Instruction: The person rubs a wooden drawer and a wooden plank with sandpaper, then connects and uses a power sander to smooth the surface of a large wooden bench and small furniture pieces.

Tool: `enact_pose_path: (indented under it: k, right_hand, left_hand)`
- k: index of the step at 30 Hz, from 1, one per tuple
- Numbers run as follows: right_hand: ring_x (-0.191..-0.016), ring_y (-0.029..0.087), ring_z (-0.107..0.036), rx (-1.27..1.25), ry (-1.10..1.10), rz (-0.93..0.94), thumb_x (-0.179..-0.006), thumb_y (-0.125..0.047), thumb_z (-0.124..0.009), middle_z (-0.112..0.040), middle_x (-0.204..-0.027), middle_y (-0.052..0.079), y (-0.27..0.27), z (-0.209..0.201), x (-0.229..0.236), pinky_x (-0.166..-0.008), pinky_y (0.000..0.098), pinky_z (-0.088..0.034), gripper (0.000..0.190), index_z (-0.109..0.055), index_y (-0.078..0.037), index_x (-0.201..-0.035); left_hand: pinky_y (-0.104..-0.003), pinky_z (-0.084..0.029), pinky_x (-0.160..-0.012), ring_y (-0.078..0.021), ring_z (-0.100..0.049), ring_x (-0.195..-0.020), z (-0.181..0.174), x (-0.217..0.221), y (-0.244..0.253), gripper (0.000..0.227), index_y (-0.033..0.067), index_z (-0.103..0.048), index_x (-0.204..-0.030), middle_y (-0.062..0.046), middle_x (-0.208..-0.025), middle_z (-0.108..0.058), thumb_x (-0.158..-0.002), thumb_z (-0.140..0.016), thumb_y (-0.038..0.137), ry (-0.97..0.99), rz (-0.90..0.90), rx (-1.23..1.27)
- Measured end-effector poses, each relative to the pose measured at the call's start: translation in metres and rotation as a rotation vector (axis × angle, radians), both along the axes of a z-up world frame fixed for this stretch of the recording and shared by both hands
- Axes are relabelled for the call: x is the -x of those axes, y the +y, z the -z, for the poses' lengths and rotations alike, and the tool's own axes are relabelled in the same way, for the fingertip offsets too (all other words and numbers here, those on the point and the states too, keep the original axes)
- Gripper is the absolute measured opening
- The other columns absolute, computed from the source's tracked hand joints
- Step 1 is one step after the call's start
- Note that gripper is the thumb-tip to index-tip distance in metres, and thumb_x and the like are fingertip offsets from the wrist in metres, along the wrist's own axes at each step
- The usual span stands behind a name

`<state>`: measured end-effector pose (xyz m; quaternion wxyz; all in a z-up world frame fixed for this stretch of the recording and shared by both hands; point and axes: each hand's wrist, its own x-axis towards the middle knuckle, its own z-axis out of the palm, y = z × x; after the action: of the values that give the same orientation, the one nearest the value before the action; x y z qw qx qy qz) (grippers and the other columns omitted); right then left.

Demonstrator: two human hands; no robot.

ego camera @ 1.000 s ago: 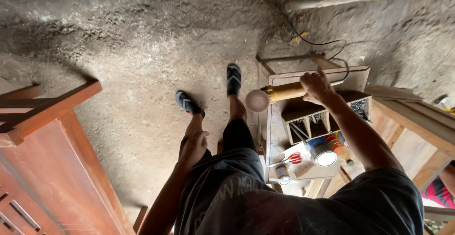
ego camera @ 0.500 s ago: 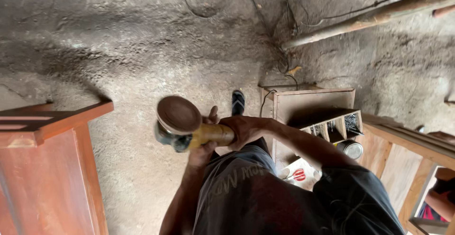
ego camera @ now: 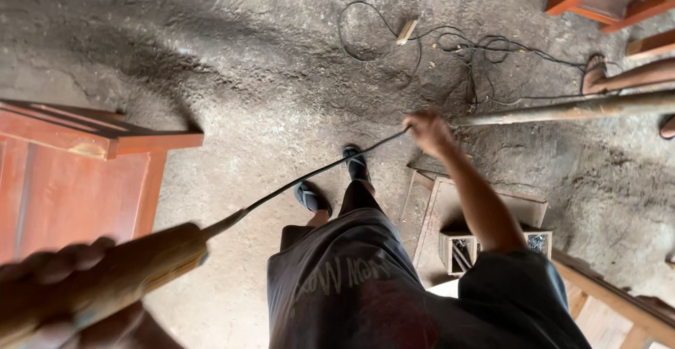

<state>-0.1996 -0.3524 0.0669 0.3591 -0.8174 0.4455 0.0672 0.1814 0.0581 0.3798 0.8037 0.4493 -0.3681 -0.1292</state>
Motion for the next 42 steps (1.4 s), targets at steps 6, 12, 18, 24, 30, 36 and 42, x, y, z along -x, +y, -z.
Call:
enact_pose_path:
  k: [6,12,18,24,30,36,42]
  right_hand:
    - [-0.095,0.028,-0.068,0.994,-0.178,-0.028,-0.088,-0.011,-0.073,-0.07,-0.104,0.012,-0.177,0.035,0.028,-0.073,0.0349,-0.057,0.01,-0.07,-0.019,-0.093]
    - [-0.077,0.016,-0.07,0.502,-0.434,0.088,-0.107,-0.002,-0.064,-0.075,-0.094,0.008,-0.337,0.046,-0.044,-0.059,0.0344,-0.055,0.01,-0.069,-0.009,-0.101]
    - [-0.079,0.016,-0.071,0.433,-0.542,-0.199,-0.113,0.0,-0.063,-0.074,-0.093,0.01,-0.412,0.008,-0.186,-0.053,0.0276,-0.051,0.011,-0.07,-0.006,-0.107]
    - [-0.077,0.016,-0.07,0.297,-0.669,-0.437,-0.104,0.012,-0.054,-0.076,-0.115,0.014,-0.384,0.036,-0.309,-0.053,0.0232,-0.055,0.027,-0.071,-0.006,-0.113]
    - [-0.067,0.03,-0.063,-0.35,-0.185,-0.268,-0.1,0.003,-0.051,-0.058,-0.149,0.012,-0.356,0.207,-0.287,-0.054,0.0317,-0.052,0.063,-0.035,-0.013,-0.158]
    - [-0.092,0.035,-0.073,0.115,-0.044,0.087,-0.097,-0.033,-0.067,-0.076,-0.099,0.017,-0.47,0.531,-0.137,-0.082,0.0465,-0.058,0.034,-0.069,-0.002,-0.111]
    - [-0.107,0.041,-0.064,0.228,0.221,0.145,-0.101,-0.047,-0.057,-0.068,-0.117,0.024,-0.603,0.726,-0.146,-0.095,0.056,-0.047,0.053,-0.066,0.003,-0.115]
  left_hand:
    - [-0.043,-0.059,-0.104,-0.0259,-0.072,-0.113,-0.017,0.015,0.008,0.066,0.0026,-0.052,-0.151,-0.016,-0.126,-0.07,-0.098,-0.077,0.032,-0.108,-0.294,-0.202]
    - [-0.04,-0.062,-0.1,-0.0245,-0.072,-0.109,0.016,0.033,-0.052,0.067,0.0029,-0.052,-0.151,-0.015,-0.124,-0.069,-0.1,-0.077,0.037,-0.038,-0.395,-0.374]
    - [-0.039,-0.061,-0.099,-0.0261,-0.071,-0.114,0.113,0.033,-0.167,0.082,0.0022,-0.05,-0.152,-0.015,-0.125,-0.068,-0.09,-0.085,0.044,0.372,-0.125,-0.275]
    - [-0.043,-0.059,-0.091,-0.026,-0.066,-0.101,0.252,0.006,-0.323,0.079,0.0017,-0.048,-0.148,-0.013,-0.111,-0.065,-0.083,-0.09,0.017,0.747,0.049,-0.304]
    - [-0.046,-0.064,-0.094,-0.0273,-0.073,-0.107,0.378,0.012,-0.455,0.066,0.0017,-0.051,-0.127,-0.008,-0.111,-0.068,-0.074,-0.088,0.016,1.12,0.065,-0.332]
    - [-0.039,-0.055,-0.08,-0.0217,-0.063,-0.089,0.552,0.064,-0.506,0.058,-0.0073,-0.057,-0.129,-0.012,-0.106,-0.066,-0.083,-0.087,0.012,1.189,-0.023,-0.508]
    - [-0.031,-0.054,-0.082,-0.0172,-0.064,-0.096,0.651,0.086,-0.536,0.066,-0.0032,-0.054,-0.134,-0.009,-0.113,-0.065,-0.08,-0.083,0.019,1.214,-0.163,-0.725]
